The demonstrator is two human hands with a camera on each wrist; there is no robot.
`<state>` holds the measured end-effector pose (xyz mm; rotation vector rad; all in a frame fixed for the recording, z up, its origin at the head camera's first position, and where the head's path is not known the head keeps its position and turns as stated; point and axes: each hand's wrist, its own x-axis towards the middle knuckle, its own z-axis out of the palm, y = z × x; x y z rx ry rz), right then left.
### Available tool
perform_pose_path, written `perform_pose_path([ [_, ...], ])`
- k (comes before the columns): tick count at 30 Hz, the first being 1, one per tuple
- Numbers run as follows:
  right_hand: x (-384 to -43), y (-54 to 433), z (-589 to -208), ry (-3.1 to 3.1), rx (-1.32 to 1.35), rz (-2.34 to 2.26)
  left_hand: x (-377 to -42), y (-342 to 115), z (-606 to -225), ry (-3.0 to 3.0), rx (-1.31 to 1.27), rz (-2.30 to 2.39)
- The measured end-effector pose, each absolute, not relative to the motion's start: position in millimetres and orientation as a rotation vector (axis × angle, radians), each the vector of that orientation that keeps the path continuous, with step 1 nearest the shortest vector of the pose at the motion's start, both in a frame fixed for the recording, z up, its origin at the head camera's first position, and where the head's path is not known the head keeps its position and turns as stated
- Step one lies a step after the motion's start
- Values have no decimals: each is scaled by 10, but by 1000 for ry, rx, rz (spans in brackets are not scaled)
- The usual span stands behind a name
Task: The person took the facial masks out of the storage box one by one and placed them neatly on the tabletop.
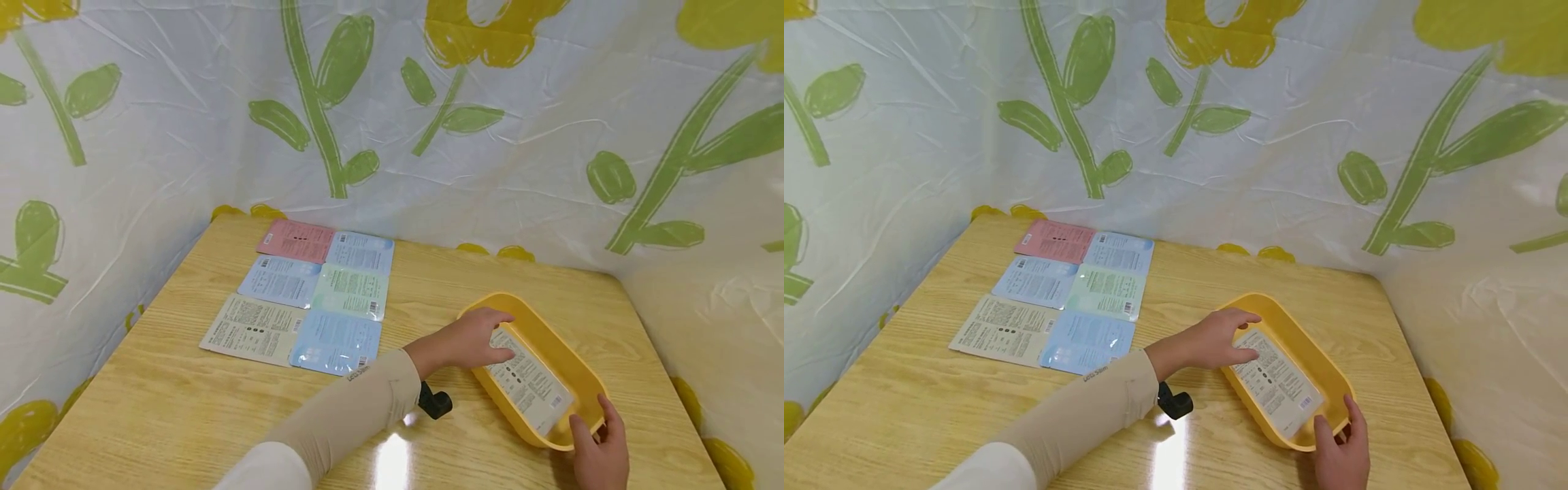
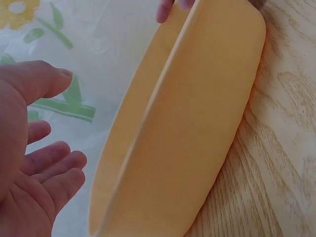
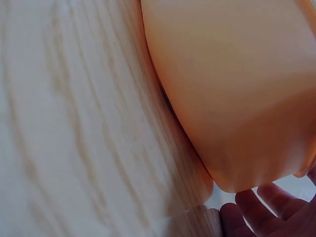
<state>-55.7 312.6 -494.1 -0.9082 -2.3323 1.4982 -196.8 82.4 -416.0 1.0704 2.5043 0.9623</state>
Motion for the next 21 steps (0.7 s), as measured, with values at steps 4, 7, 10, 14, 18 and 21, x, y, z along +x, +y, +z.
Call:
perform_pose_path([
  [4, -559, 3122, -4929, -2331, -905, 1505, -1977, 877, -4170, 2509, 1053, 909],
  [7, -558, 3122, -4926, -2319, -910, 1530, -1987, 928, -4194, 2515, 1029, 855],
  [10, -551, 3124, -4935, -2284, -921, 1564, -1994, 985, -4209, 2517, 998, 781],
  [14, -541, 3127, -4948, -2246, -931, 1580, -1996, 1046, -4228, 2527, 985, 678],
  [18, -548, 3125, -4938, -2268, -924, 1565, -1992, 1086, -4262, 2574, 977, 562],
  [21, -557, 3117, -4924, -2305, -911, 1539, -1987, 1119, -4289, 2616, 957, 487],
])
